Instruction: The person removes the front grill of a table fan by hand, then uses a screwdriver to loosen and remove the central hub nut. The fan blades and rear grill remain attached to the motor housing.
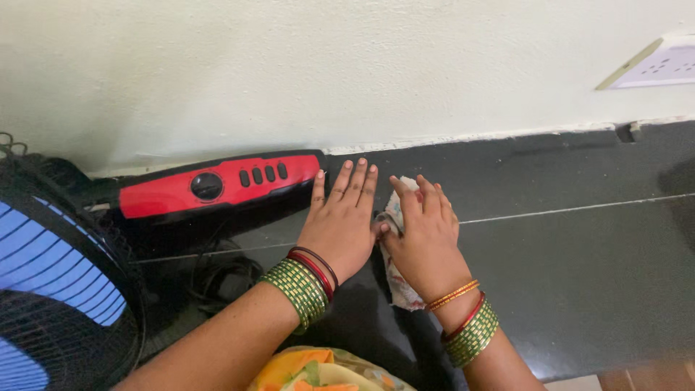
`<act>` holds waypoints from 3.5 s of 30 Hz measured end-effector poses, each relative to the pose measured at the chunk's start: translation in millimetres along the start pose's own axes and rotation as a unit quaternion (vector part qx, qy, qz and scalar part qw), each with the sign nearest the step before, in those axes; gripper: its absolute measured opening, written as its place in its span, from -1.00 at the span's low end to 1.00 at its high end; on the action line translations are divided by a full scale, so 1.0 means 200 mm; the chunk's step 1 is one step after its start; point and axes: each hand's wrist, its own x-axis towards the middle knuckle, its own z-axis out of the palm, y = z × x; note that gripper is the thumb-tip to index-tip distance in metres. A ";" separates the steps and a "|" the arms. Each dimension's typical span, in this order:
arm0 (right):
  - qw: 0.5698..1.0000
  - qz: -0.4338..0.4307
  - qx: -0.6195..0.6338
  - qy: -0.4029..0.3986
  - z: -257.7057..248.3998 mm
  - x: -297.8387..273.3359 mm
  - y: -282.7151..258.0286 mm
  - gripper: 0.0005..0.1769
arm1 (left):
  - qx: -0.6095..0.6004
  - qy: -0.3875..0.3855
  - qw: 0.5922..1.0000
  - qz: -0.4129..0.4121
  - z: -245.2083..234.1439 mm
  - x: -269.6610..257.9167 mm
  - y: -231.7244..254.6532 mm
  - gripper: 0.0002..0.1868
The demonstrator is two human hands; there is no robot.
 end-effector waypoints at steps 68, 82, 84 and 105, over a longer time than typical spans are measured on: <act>0.984 -0.004 0.166 -0.063 -0.15 0.08 -0.25 -0.63 | -0.189 0.009 0.962 -0.198 -0.22 0.05 -0.12 -0.75; 0.982 -0.020 0.185 0.013 -0.26 -0.13 -0.42 -0.51 | -0.260 0.053 0.948 -0.176 -0.45 -0.15 0.02 -0.72; 0.983 -0.012 0.180 0.044 -0.28 -0.17 -0.44 -0.57 | -0.268 0.049 0.948 -0.162 -0.49 -0.18 0.04 -0.73; 0.955 -0.110 0.134 0.242 -0.40 -0.45 -1.02 -0.73 | -0.359 0.186 0.910 -0.091 -0.98 -0.73 -0.06 -0.69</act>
